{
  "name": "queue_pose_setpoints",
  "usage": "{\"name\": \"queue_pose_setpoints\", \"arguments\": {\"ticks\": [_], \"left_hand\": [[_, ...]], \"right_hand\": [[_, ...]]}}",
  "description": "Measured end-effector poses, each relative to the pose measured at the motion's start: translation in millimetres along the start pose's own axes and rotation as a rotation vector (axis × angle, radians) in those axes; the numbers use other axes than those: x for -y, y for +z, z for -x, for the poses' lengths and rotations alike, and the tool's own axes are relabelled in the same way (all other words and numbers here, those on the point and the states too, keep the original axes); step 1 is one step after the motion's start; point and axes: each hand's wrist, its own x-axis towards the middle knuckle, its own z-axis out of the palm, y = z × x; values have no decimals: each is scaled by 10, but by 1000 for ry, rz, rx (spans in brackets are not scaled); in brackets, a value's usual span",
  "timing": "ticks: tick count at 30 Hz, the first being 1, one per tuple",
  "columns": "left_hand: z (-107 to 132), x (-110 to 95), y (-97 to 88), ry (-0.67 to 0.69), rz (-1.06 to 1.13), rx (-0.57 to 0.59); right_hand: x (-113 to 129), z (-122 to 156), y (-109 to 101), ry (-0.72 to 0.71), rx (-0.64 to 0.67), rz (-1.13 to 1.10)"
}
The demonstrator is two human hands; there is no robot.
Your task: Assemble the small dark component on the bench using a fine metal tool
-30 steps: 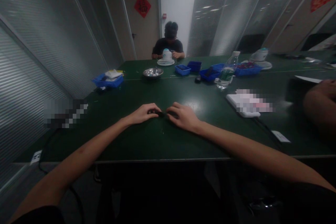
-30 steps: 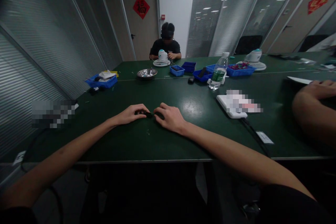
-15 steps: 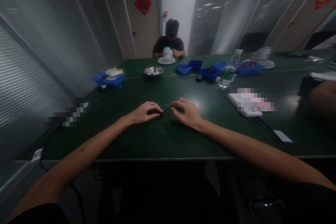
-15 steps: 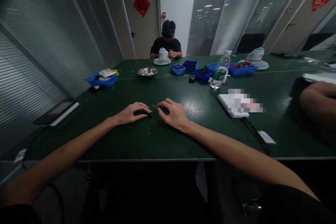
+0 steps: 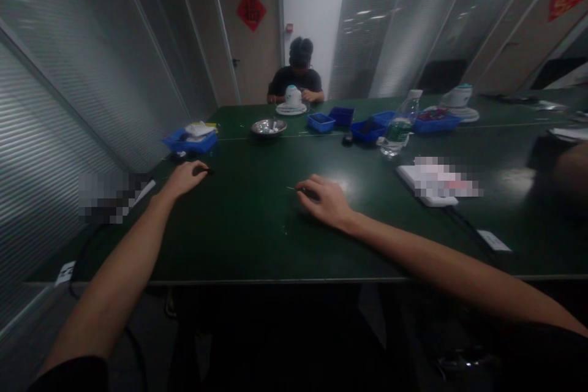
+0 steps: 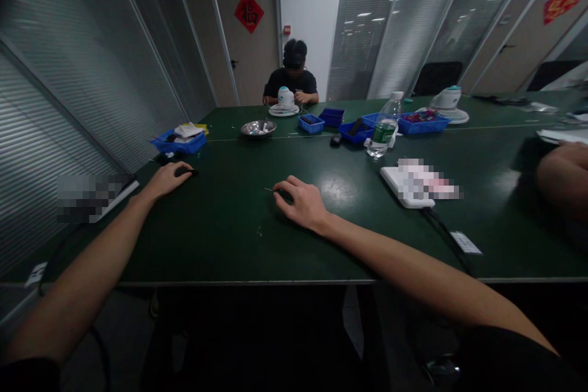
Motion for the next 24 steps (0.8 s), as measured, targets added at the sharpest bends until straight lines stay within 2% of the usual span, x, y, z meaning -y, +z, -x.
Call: {"name": "queue_pose_setpoints", "arguments": {"ticks": [5, 12, 17, 21, 24], "left_hand": [[4, 65, -8, -19, 50, -21], [13, 105, -51, -132, -1, -51], [7, 68, -89, -223, -34, 19], [-4, 8, -117, -250, -79, 25], [-14, 23, -137, -344, -96, 42]], "right_hand": [[44, 3, -32, 6, 19, 8], [25, 6, -17, -16, 19, 11], [22, 6, -15, -13, 30, 17], [29, 1, -15, -14, 32, 24], [25, -1, -6, -11, 22, 33]]}}
